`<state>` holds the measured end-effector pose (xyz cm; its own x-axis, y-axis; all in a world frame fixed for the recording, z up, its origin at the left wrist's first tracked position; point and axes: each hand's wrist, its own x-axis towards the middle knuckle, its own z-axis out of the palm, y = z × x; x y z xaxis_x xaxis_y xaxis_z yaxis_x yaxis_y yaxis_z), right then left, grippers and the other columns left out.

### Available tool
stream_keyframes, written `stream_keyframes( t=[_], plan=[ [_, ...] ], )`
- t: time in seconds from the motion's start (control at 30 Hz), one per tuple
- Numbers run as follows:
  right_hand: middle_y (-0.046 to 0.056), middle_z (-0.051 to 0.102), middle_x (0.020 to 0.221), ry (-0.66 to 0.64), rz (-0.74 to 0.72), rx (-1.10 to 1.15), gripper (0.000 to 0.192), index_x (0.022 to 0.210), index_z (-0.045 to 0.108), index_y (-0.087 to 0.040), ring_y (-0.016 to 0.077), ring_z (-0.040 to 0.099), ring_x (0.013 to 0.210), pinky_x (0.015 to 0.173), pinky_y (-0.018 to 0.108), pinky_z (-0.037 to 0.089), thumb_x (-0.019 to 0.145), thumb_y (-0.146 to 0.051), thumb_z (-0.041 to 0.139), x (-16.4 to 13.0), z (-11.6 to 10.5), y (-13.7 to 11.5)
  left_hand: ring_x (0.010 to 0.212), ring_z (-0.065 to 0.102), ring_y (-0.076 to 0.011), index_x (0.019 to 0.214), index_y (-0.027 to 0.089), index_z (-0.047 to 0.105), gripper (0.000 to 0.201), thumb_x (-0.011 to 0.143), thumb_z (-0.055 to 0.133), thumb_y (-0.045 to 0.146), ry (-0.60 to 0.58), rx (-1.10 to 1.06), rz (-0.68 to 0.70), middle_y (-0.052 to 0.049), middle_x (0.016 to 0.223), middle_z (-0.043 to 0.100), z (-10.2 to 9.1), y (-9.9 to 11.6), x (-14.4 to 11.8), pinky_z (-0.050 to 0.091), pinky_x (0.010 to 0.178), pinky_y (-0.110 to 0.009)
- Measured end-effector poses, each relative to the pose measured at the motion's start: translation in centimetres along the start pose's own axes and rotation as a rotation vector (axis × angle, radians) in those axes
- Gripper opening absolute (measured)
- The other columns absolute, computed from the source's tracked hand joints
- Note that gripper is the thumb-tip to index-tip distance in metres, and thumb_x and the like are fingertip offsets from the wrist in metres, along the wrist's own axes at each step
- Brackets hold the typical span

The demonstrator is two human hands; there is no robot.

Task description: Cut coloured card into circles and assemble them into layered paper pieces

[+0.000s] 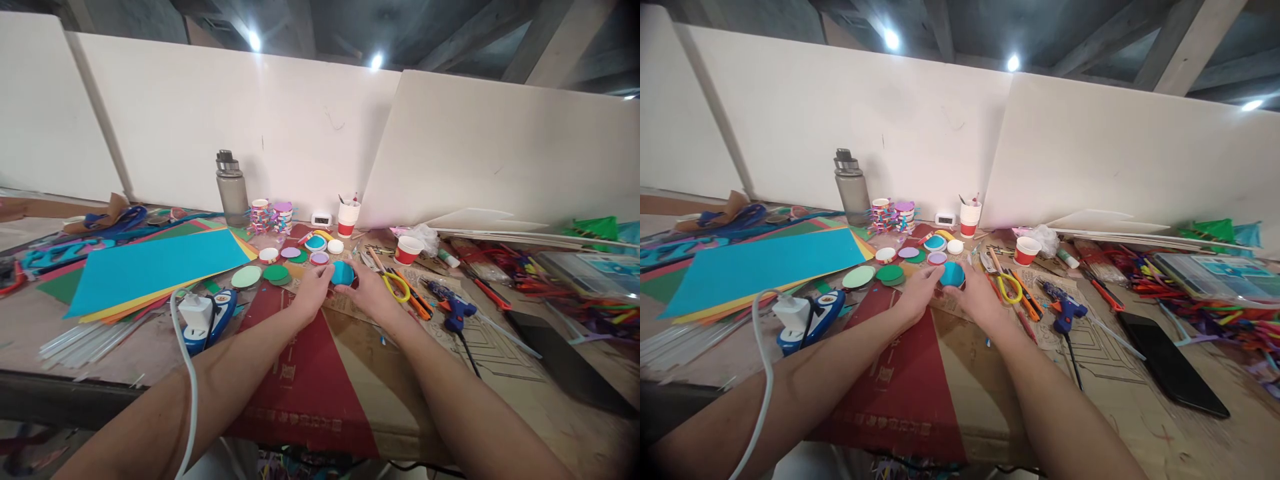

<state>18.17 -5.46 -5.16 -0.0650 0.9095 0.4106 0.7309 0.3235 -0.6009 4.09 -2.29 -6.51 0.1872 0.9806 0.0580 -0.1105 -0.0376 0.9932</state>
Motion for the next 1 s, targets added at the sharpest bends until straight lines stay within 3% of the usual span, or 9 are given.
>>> stream_keyframes(
  t=[0.13,0.27,0.37,0.5,0.63,0.73,0.83,1.0],
  plan=[
    [0.007,0.07,0.091,-0.1,0.07,-0.053,0.039,0.115,0.064,-0.02,0.0219,0.064,0.079,0.072,0.034,0.047,0.077,-0.022,0.072,-0.1,-0.3,-0.1,0.041,0.043,-0.0106,0.066,0.018,0.059,0.031,0.085,0.055,0.042,-0.057,0.152,-0.014,0.001,0.051,0.054,-0.3,0.1,-0.1,0.03,0.042,-0.023],
    [0.008,0.07,0.095,-0.118,0.077,-0.073,0.03,0.106,0.066,-0.02,0.0223,0.065,0.083,0.072,0.032,0.045,0.076,-0.018,0.071,-0.1,-0.4,-0.3,0.048,0.044,-0.0131,0.066,0.019,0.065,0.024,0.081,0.058,0.036,-0.07,0.32,0.05,0.001,0.051,0.052,-0.6,0.0,0.3,0.032,0.048,-0.024],
    [0.008,0.07,0.09,-0.127,0.112,-0.096,0.028,0.102,0.066,-0.02,0.0235,0.065,0.081,0.069,0.031,0.043,0.074,-0.016,0.072,-0.1,-0.4,-0.3,0.068,0.056,-0.0191,0.072,0.019,0.07,0.013,0.077,0.065,0.03,0.002,0.423,0.152,-0.004,0.068,0.064,-0.7,0.0,0.9,0.043,0.065,-0.028],
    [0.006,0.068,0.082,-0.182,0.122,-0.135,0.023,0.093,0.067,-0.021,0.0216,0.062,0.074,0.065,0.03,0.04,0.071,-0.017,0.074,-0.2,-0.1,-0.1,0.091,0.06,-0.0235,0.084,0.018,0.072,0.012,0.076,0.064,0.023,0.142,0.483,0.231,-0.009,0.093,0.069,-1.1,0.2,1.8,0.046,0.087,-0.036],
    [0.008,0.064,0.093,-0.262,0.11,-0.198,0.026,0.098,0.068,-0.019,0.0195,0.06,0.079,0.07,0.029,0.042,0.075,-0.027,0.076,-0.5,0.3,0.1,0.093,0.062,-0.0224,0.085,0.017,0.07,0.013,0.08,0.06,0.023,0.137,0.457,0.227,-0.009,0.095,0.071,-1.7,0.3,2.2,0.047,0.092,-0.037],
    [0.012,0.057,0.108,-0.245,0.144,-0.216,0.04,0.113,0.068,-0.018,0.0207,0.06,0.089,0.081,0.032,0.045,0.077,-0.035,0.075,-0.6,0.4,0.3,0.09,0.062,-0.0215,0.086,0.017,0.069,0.015,0.081,0.058,0.025,0.149,0.446,0.201,-0.008,0.091,0.071,-2.0,0.4,2.2,0.047,0.091,-0.037],
    [0.012,0.056,0.109,-0.207,0.174,-0.187,0.046,0.119,0.067,-0.018,0.0232,0.06,0.096,0.089,0.036,0.044,0.079,-0.039,0.073,-0.3,0.1,0.3,0.086,0.063,-0.0205,0.085,0.016,0.069,0.017,0.081,0.057,0.028,0.15,0.415,0.179,-0.007,0.09,0.071,-2.0,0.4,2.1,0.048,0.088,-0.037],
    [0.01,0.066,0.096,-0.152,0.211,0.066,0.037,0.105,0.072,-0.016,0.022,0.061,0.088,0.081,0.035,0.046,0.087,-0.046,0.059,0.5,-0.6,0.5,0.085,0.064,-0.018,0.1,0.017,0.07,0.028,0.08,0.052,0.023,-0.03,0.238,0.16,-0.008,0.106,0.07,-1.7,0.6,1.9,0.05,0.078,-0.032]
  ],
)
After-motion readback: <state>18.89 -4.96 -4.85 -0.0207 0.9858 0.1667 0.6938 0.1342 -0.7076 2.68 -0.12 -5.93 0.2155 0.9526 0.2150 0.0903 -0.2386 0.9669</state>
